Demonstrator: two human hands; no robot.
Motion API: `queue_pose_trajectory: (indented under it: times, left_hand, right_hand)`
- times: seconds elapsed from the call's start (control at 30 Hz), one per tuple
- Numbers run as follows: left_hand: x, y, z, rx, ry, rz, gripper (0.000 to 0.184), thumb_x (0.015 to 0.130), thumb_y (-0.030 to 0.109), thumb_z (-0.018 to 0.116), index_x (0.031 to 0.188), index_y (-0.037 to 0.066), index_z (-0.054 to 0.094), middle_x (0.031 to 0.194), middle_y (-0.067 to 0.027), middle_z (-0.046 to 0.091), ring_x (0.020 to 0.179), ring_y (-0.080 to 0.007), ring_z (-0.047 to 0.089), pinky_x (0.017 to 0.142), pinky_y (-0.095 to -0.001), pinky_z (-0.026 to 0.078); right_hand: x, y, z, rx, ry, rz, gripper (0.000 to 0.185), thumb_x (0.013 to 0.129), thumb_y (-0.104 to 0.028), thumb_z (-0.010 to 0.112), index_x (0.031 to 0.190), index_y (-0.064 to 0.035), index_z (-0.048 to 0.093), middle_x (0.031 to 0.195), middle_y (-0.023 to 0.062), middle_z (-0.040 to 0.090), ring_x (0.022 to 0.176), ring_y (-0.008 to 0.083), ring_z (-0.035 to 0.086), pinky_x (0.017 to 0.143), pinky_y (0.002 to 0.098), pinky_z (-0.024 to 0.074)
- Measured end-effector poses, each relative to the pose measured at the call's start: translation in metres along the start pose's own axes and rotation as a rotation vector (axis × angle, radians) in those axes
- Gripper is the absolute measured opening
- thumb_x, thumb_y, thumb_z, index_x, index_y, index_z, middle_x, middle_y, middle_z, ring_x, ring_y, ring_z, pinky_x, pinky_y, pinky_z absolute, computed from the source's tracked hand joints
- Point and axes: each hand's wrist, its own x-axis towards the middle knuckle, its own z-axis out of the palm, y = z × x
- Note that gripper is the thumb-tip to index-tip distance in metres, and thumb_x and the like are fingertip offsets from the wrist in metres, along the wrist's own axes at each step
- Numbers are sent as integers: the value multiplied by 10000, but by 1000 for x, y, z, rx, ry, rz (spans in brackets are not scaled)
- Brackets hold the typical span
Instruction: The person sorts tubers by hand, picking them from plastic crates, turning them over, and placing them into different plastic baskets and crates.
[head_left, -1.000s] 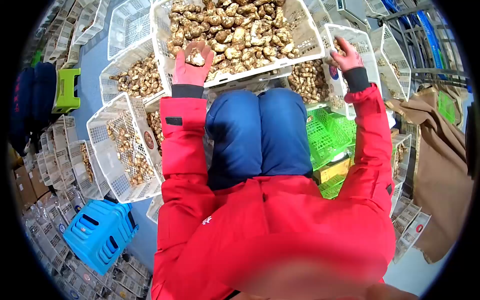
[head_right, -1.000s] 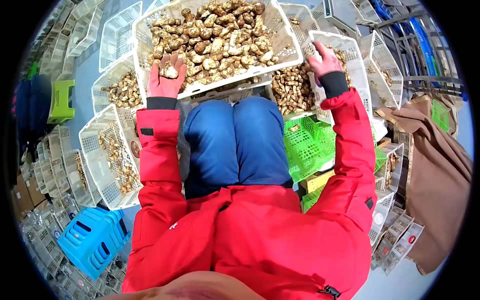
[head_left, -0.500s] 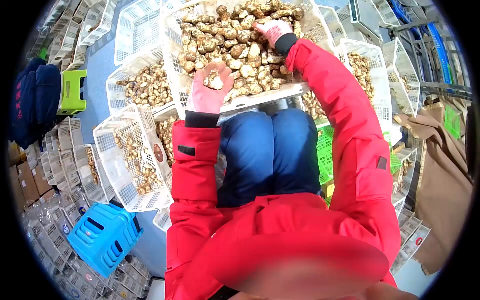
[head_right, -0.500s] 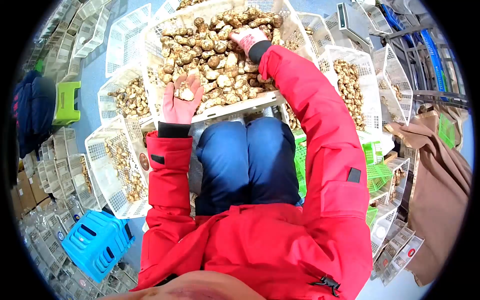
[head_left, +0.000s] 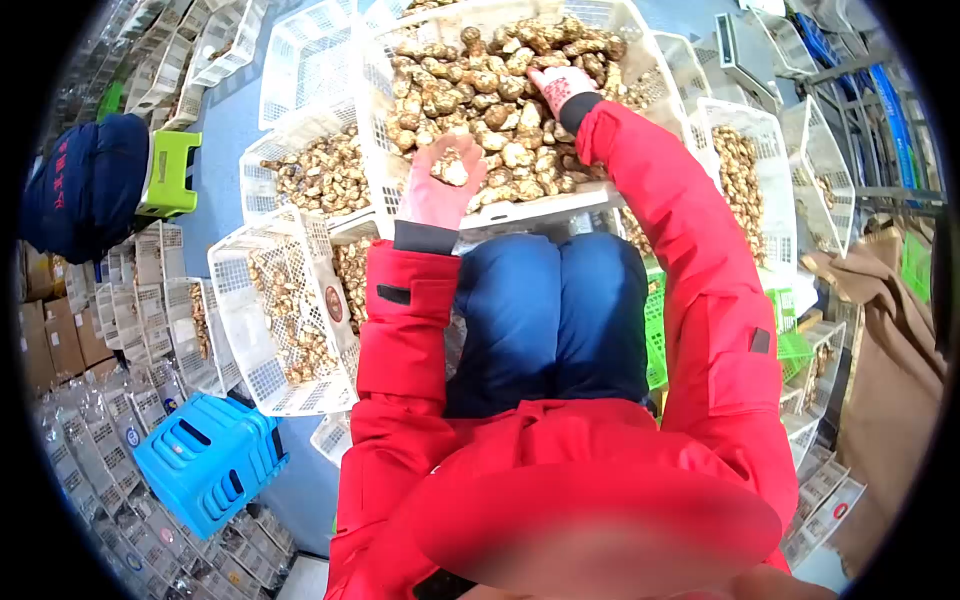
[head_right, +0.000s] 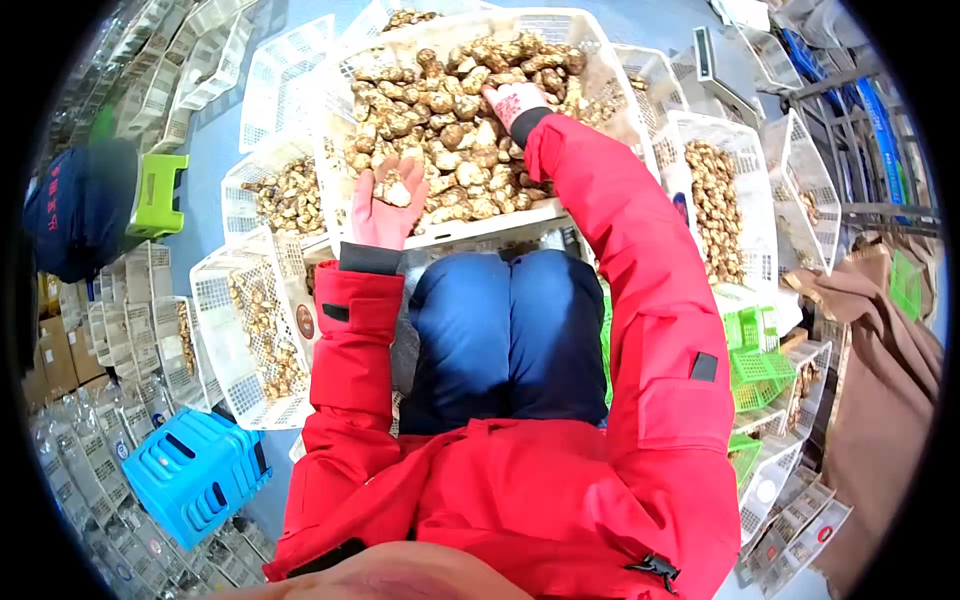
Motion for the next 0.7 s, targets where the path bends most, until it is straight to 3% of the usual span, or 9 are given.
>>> queue_pose_trajectory:
  times: [0.1,0.17,0.2,0.23,0.3,0.37,0.47,0.5,0.7]
  left_hand:
    - [1,0,-1,-8,-43,-9,354,881,265,441,1102,-9,406,1121,-183,450,1049,-288,445,896,-427,393]
    - [0,-1,3,-59,-5,-23,348,881,258,441,1102,-8,405,1116,-182,448,1035,-284,446,898,-425,391]
    - [2,-2,-1,131,-53,36,345,881,255,440,1101,-8,405,1117,-180,445,1034,-280,444,912,-427,380]
    - [-1,1,3,-100,-28,-56,340,887,254,425,1099,-11,405,1124,-178,441,1053,-276,435,925,-430,370]
    - [0,0,1,-86,-73,-31,340,893,255,411,1102,-14,400,1131,-176,438,1083,-282,421,931,-434,366]
    - [-3,-2,2,-78,-53,-9,333,889,253,418,1092,-11,403,1126,-176,436,1102,-296,405,920,-448,372]
    - [1,-3,-6,-115,-121,-12,318,888,249,422,1087,1,411,1122,-179,441,1108,-313,405,910,-462,375]
    - [1,-4,-6,-88,-120,-6,320,885,249,428,1088,2,414,1122,-178,445,1103,-313,410,908,-462,378]
    - [2,-2,-9,5,-66,27,339,875,253,446,1100,1,430,1125,-178,465,1064,-307,443,897,-448,390]
  right_hand:
    - [0,6,-3,40,-99,24,492,786,-134,504,1251,-194,352,982,108,580,880,246,576,718,349,470]
    - [-13,18,2,371,136,-30,450,798,-160,505,1232,-169,387,1040,137,572,895,260,580,757,343,457]
    - [-21,26,3,656,123,59,472,782,-174,545,1233,-165,407,1027,116,586,852,215,589,728,297,462]
    - [-32,31,-4,1089,85,110,444,791,-164,557,1217,-133,440,912,93,614,795,148,579,654,257,456]
    - [-61,47,-15,1753,-84,-21,449,802,-248,587,1203,-91,457,737,-31,523,615,69,470,605,214,420]
    - [-95,37,-44,2228,-69,-10,549,816,-287,565,1273,-78,343,1024,84,561,901,150,549,792,299,435]
    - [-133,21,-82,2244,-24,-95,603,821,-288,549,1301,-57,266,1210,122,447,1073,199,466,919,356,366]
    - [-131,21,-69,2271,30,-209,584,822,-244,540,1298,-43,268,1184,137,463,1064,199,465,929,347,348]
    - [-211,65,-96,2069,124,-26,537,792,-176,539,1250,5,326,1043,142,539,951,194,515,830,268,384]
